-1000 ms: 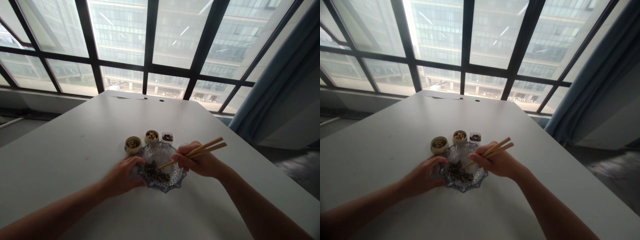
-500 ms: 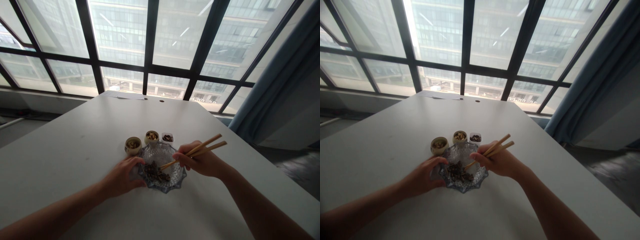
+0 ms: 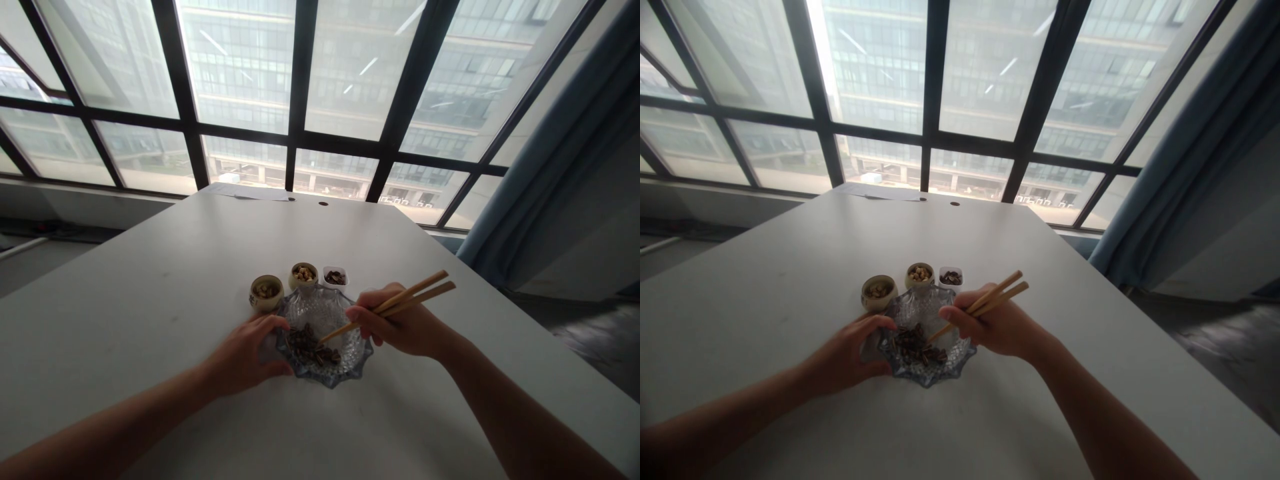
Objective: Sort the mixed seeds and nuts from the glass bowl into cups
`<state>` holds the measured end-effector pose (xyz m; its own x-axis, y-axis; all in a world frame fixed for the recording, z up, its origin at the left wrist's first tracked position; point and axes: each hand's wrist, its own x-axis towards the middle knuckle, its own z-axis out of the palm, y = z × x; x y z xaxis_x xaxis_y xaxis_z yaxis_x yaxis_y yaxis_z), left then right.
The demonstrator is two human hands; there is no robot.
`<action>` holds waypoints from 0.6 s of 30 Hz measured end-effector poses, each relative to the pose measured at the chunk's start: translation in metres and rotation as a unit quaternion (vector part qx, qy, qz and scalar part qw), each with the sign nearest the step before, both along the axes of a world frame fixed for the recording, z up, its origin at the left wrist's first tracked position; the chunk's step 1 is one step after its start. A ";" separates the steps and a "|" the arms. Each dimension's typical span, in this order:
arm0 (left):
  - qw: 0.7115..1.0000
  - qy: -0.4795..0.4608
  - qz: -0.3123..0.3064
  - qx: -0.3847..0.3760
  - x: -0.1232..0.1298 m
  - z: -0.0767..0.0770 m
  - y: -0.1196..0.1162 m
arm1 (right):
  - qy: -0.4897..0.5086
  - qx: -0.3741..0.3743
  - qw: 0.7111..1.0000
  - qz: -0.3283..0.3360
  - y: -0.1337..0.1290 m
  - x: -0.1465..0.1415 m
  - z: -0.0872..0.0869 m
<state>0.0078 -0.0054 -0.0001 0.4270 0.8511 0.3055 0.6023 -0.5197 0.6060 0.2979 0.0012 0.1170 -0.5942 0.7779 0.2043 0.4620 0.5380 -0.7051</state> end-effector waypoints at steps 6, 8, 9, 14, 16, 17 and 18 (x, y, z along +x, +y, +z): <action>1.000 -0.001 -0.003 -0.002 0.001 0.001 0.000 | 0.009 0.007 1.000 0.002 0.000 -0.002 0.000; 1.000 0.000 -0.005 -0.003 0.001 0.001 0.000 | 0.002 0.004 1.000 0.005 0.000 -0.004 -0.001; 1.000 0.000 -0.005 -0.002 0.001 0.001 0.000 | 0.000 0.009 1.000 0.006 -0.001 -0.004 -0.001; 1.000 0.002 -0.002 0.004 0.001 0.001 0.000 | -0.002 0.005 1.000 -0.003 -0.001 -0.003 -0.002; 1.000 0.002 -0.006 0.005 0.000 0.001 0.000 | 0.013 -0.024 0.999 -0.021 0.002 0.000 -0.003; 1.000 0.002 -0.007 0.004 0.000 0.001 0.000 | 0.030 -0.040 0.998 -0.035 0.004 0.002 -0.003; 1.000 0.002 -0.008 0.003 0.000 0.001 0.000 | 0.052 -0.055 0.996 -0.051 0.006 0.004 -0.003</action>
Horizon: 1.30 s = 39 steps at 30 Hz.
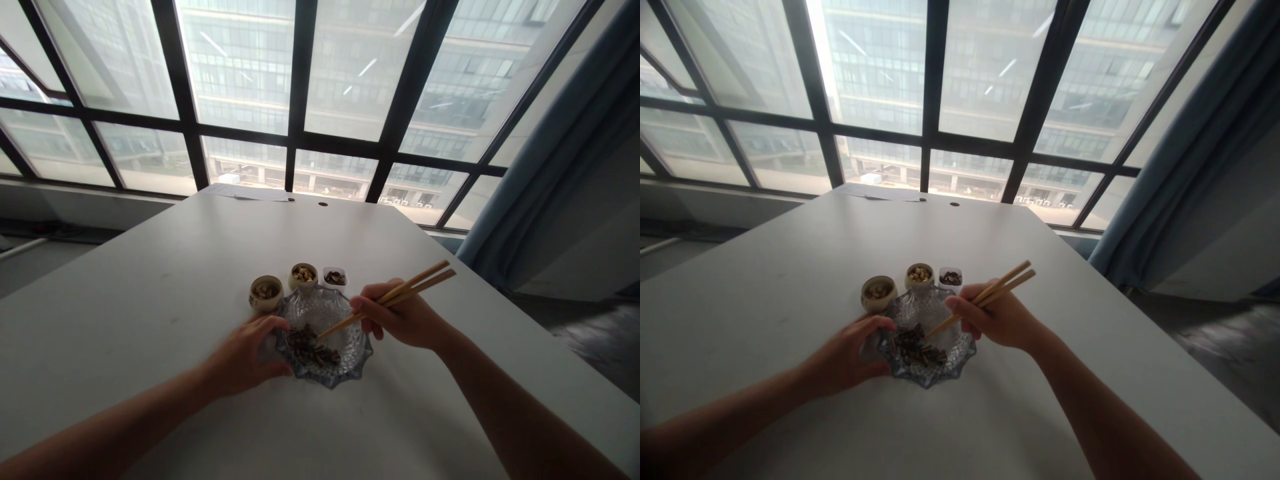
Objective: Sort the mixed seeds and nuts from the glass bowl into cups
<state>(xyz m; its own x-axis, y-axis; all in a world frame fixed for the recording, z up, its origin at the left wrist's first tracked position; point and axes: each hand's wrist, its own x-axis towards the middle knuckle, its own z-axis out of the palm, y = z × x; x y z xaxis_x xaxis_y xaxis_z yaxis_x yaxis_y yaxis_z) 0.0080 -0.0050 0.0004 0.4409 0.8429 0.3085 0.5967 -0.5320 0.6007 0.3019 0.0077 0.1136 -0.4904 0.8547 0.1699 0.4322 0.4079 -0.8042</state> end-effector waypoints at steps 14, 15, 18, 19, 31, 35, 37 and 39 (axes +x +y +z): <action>1.000 0.000 0.004 -0.006 0.000 -0.003 0.001 | -0.054 0.205 0.968 -0.135 -0.016 0.046 0.045; 1.000 0.000 0.004 -0.007 0.000 -0.003 0.001 | -0.080 0.213 0.963 -0.147 -0.015 0.049 0.046; 1.000 0.000 0.005 -0.006 0.000 -0.002 0.000 | -0.165 0.194 0.954 -0.159 -0.010 0.054 0.044; 1.000 -0.001 0.006 -0.004 0.001 -0.002 0.000 | -0.190 0.185 0.951 -0.161 -0.008 0.055 0.042; 1.000 -0.002 -0.001 -0.005 -0.001 -0.004 0.000 | -0.046 0.140 0.988 -0.042 -0.012 0.014 0.025; 1.000 -0.004 -0.002 -0.002 -0.001 -0.003 0.001 | -0.050 0.100 0.994 0.008 -0.007 -0.004 0.006; 1.000 -0.003 -0.003 0.000 -0.001 -0.003 0.001 | -0.044 0.076 0.996 -0.007 -0.004 -0.009 -0.002; 1.000 -0.001 -0.003 0.000 -0.001 -0.003 0.001 | -0.038 0.051 0.998 -0.022 -0.003 -0.012 -0.008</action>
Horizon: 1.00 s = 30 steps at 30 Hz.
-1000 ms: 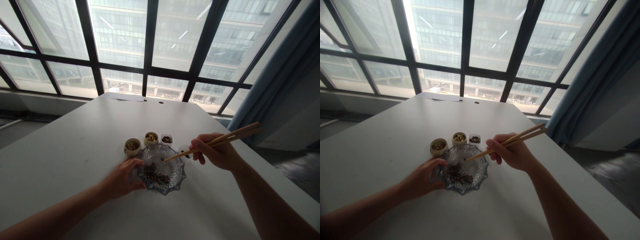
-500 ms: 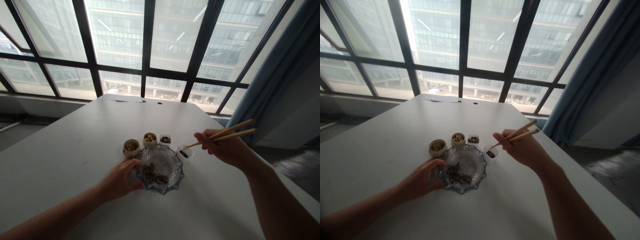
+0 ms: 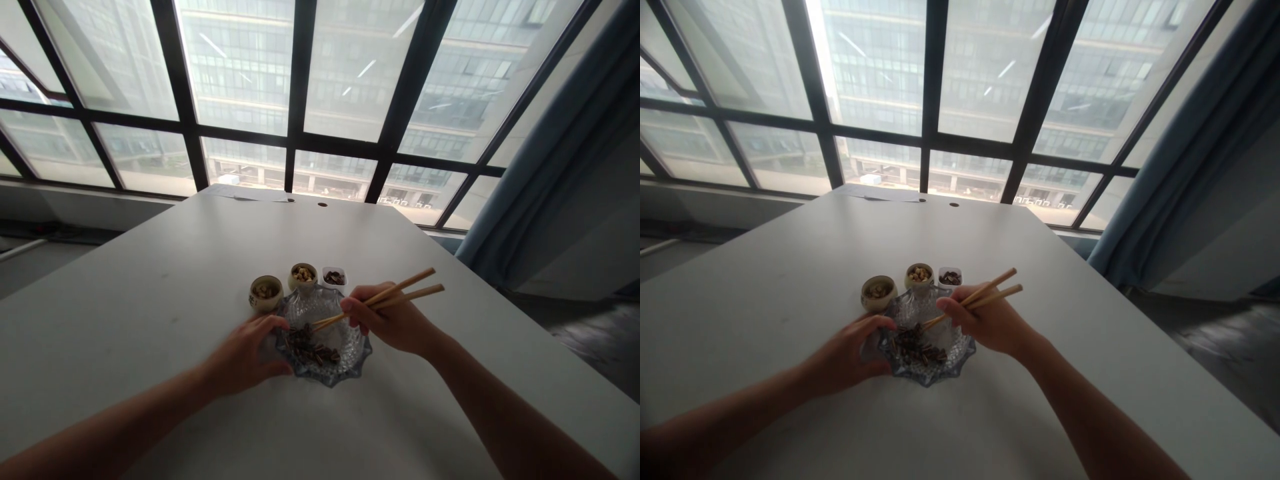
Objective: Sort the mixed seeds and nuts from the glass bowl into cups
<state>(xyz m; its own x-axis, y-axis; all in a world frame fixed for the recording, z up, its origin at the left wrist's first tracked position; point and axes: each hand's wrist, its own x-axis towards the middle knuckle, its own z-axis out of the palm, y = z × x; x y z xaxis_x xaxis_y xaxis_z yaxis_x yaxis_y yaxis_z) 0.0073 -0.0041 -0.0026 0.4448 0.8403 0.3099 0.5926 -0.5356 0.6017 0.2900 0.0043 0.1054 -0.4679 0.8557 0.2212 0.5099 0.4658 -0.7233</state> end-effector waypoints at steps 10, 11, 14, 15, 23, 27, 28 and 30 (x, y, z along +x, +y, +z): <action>1.000 -0.001 0.005 0.005 0.001 0.000 0.000 | -0.005 0.018 0.999 0.036 -0.003 -0.005 0.000; 1.000 0.000 0.005 0.006 0.001 0.000 -0.001 | -0.007 0.024 0.999 0.042 -0.003 -0.005 0.001; 1.000 0.002 0.005 0.004 0.001 0.001 -0.001 | -0.011 0.033 0.999 0.041 -0.003 -0.004 0.002; 1.000 0.002 0.006 0.003 0.001 0.001 -0.001 | -0.011 0.033 0.999 0.038 -0.003 -0.003 0.003; 1.000 -0.002 0.004 -0.005 0.001 0.000 -0.001 | -0.018 0.066 0.997 0.046 -0.001 0.005 0.010; 1.000 -0.005 0.004 -0.002 0.001 0.002 -0.001 | -0.029 0.061 0.995 0.067 0.001 0.006 0.009; 1.000 -0.005 0.004 -0.002 0.001 0.002 -0.001 | -0.028 0.053 0.996 0.070 0.001 0.006 0.008; 1.000 -0.006 0.002 -0.003 0.002 0.003 -0.001 | -0.023 0.030 0.997 0.070 0.002 0.006 0.007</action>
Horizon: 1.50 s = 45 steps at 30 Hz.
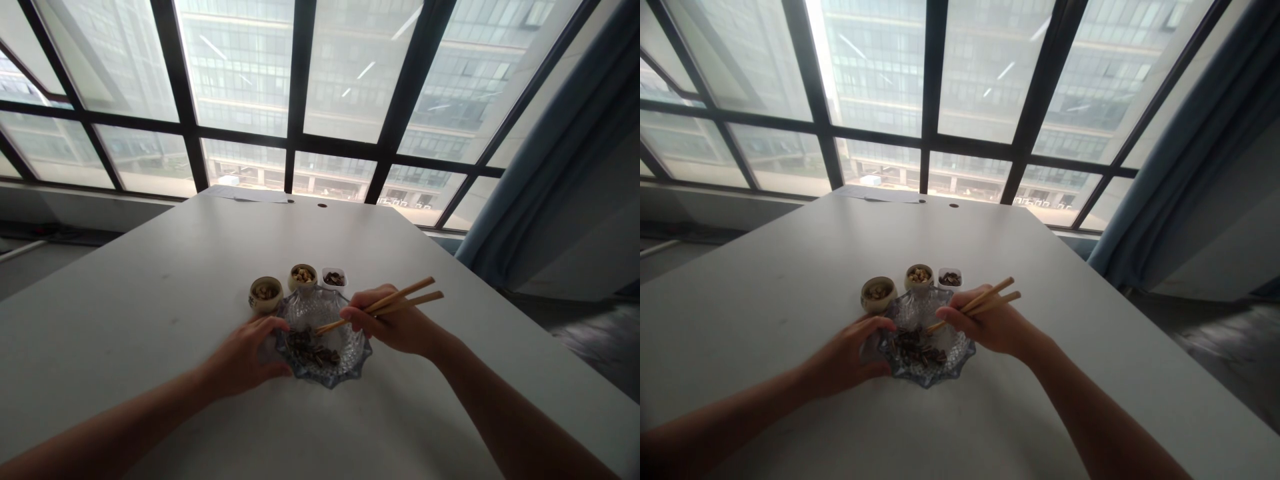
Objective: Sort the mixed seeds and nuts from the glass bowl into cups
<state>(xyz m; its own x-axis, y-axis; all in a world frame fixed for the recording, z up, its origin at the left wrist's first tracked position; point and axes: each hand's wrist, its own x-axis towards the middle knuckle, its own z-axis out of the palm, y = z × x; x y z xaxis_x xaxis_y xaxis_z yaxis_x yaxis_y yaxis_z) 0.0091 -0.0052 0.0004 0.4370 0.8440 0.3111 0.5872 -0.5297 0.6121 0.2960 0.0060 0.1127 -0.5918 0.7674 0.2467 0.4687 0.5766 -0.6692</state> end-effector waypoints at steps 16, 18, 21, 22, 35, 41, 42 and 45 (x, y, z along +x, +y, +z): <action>1.000 0.006 0.000 0.006 -0.001 0.001 0.000 | -0.009 0.006 1.000 0.004 -0.001 0.004 0.002; 1.000 0.006 0.003 0.006 -0.001 -0.001 0.000 | -0.010 0.008 1.000 0.002 -0.001 0.002 0.003; 1.000 0.008 0.003 0.005 -0.001 -0.002 0.001 | -0.015 0.009 1.000 -0.007 -0.002 0.001 0.005; 1.000 0.007 0.002 0.005 -0.001 -0.002 0.001 | -0.018 0.011 1.000 -0.009 -0.002 0.002 0.005; 1.000 0.003 -0.001 0.009 -0.001 -0.002 0.001 | -0.050 0.030 0.998 -0.004 -0.003 0.005 0.008; 1.000 0.000 0.003 0.009 -0.001 -0.002 0.001 | -0.061 0.042 0.997 0.010 -0.005 0.004 0.009; 1.000 0.000 0.003 0.008 -0.001 -0.002 0.001 | -0.066 0.047 0.997 0.011 -0.005 0.004 0.009; 1.000 0.001 0.001 0.002 -0.001 -0.002 0.000 | -0.077 0.067 0.995 0.013 -0.006 0.003 0.009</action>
